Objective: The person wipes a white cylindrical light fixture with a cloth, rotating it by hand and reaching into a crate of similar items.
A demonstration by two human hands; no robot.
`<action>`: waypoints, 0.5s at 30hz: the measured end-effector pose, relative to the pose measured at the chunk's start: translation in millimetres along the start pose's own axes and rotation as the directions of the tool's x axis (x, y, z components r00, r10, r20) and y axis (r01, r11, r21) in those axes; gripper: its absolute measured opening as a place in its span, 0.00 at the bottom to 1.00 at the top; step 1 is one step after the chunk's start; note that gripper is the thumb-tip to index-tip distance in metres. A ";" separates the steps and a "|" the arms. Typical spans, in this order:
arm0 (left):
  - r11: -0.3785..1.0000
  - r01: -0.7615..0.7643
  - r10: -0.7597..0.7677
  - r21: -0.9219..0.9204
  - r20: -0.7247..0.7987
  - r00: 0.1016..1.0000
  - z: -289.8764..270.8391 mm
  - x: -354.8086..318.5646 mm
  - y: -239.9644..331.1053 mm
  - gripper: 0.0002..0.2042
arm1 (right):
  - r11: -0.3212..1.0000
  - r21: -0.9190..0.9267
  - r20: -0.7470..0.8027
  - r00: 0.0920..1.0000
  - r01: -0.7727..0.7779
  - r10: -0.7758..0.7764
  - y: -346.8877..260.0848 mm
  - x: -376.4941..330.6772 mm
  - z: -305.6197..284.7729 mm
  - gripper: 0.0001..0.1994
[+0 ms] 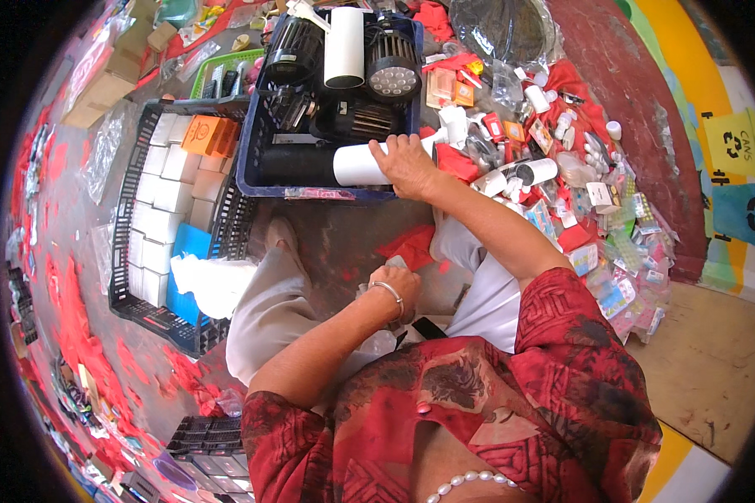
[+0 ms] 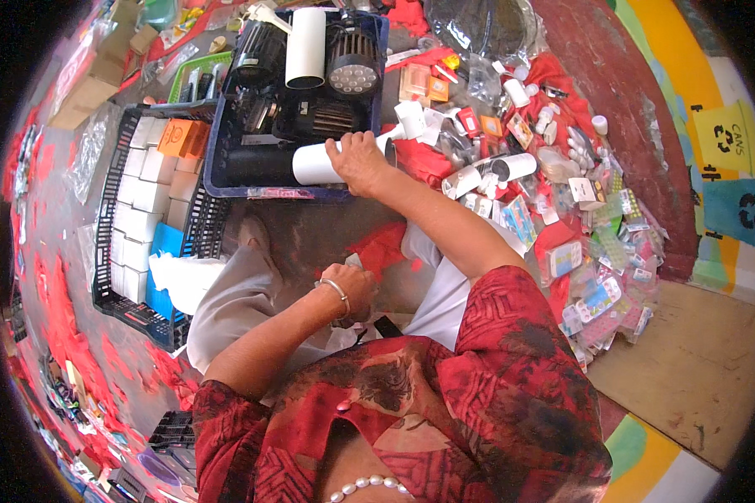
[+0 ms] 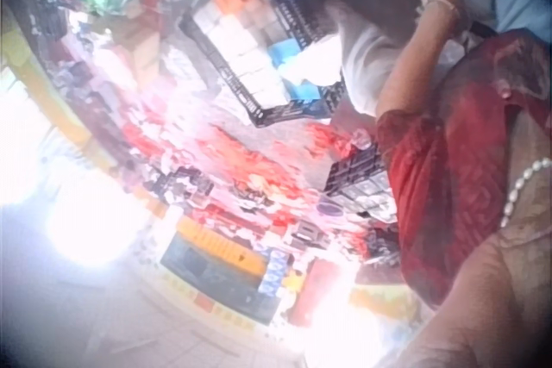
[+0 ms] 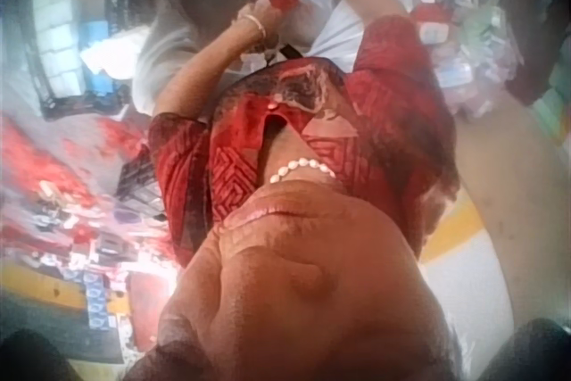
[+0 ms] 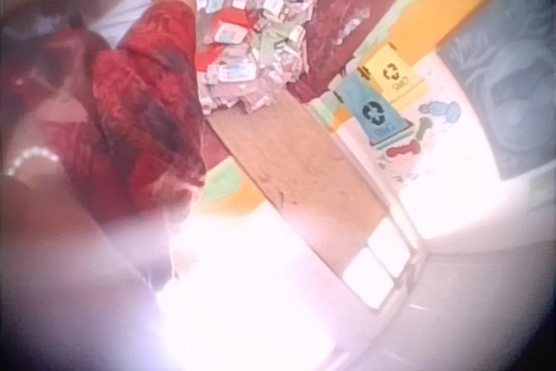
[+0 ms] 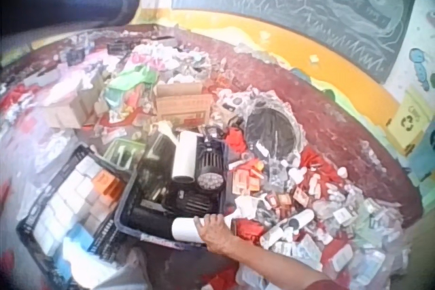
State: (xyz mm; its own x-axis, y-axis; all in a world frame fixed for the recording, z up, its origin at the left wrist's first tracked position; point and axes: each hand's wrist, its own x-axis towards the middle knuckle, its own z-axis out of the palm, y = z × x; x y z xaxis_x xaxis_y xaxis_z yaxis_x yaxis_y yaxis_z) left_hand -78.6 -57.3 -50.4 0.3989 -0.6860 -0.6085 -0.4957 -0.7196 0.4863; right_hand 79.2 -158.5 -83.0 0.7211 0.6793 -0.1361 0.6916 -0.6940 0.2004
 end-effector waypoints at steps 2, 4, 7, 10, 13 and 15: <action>1.000 -0.004 0.004 0.007 0.009 1.000 -2.2 0.7 -0.7 0.15 | 0.998 -0.060 0.042 0.999 0.003 0.000 -4.0 1.2 1.0 0.40; 1.000 -0.003 0.003 0.011 0.003 1.000 1.8 1.8 -2.1 0.16 | 0.991 0.132 0.247 0.969 -0.008 -0.025 3.2 4.3 -3.5 0.42; 1.000 0.007 -0.007 0.004 -0.004 1.000 9.5 4.4 -4.8 0.16 | 0.953 0.295 0.487 0.870 -0.074 -0.083 18.8 24.1 -37.1 0.46; 1.000 -0.010 0.010 -0.005 -0.025 1.000 10.5 3.9 -3.9 0.17 | 0.947 0.295 0.509 0.860 -0.128 -0.042 14.6 25.7 -25.7 0.44; 1.000 -0.002 0.002 -0.026 -0.028 1.000 7.7 2.8 -4.9 0.17 | 0.909 0.399 0.427 0.902 -0.124 -0.065 13.9 30.4 -13.6 0.37; 0.999 0.012 -0.013 -0.034 -0.017 1.000 8.7 2.5 -4.9 0.17 | 0.911 0.410 0.356 0.929 -0.057 -0.102 15.5 36.7 -16.5 0.36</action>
State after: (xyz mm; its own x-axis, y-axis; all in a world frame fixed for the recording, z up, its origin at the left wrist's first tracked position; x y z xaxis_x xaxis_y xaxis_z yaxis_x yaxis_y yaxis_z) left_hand -81.9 -54.6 -59.7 0.4185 -0.6783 -0.6039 -0.4645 -0.7313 0.4995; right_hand 115.7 -140.3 -68.9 0.6139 0.6169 -0.4925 0.6058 -0.7682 -0.2072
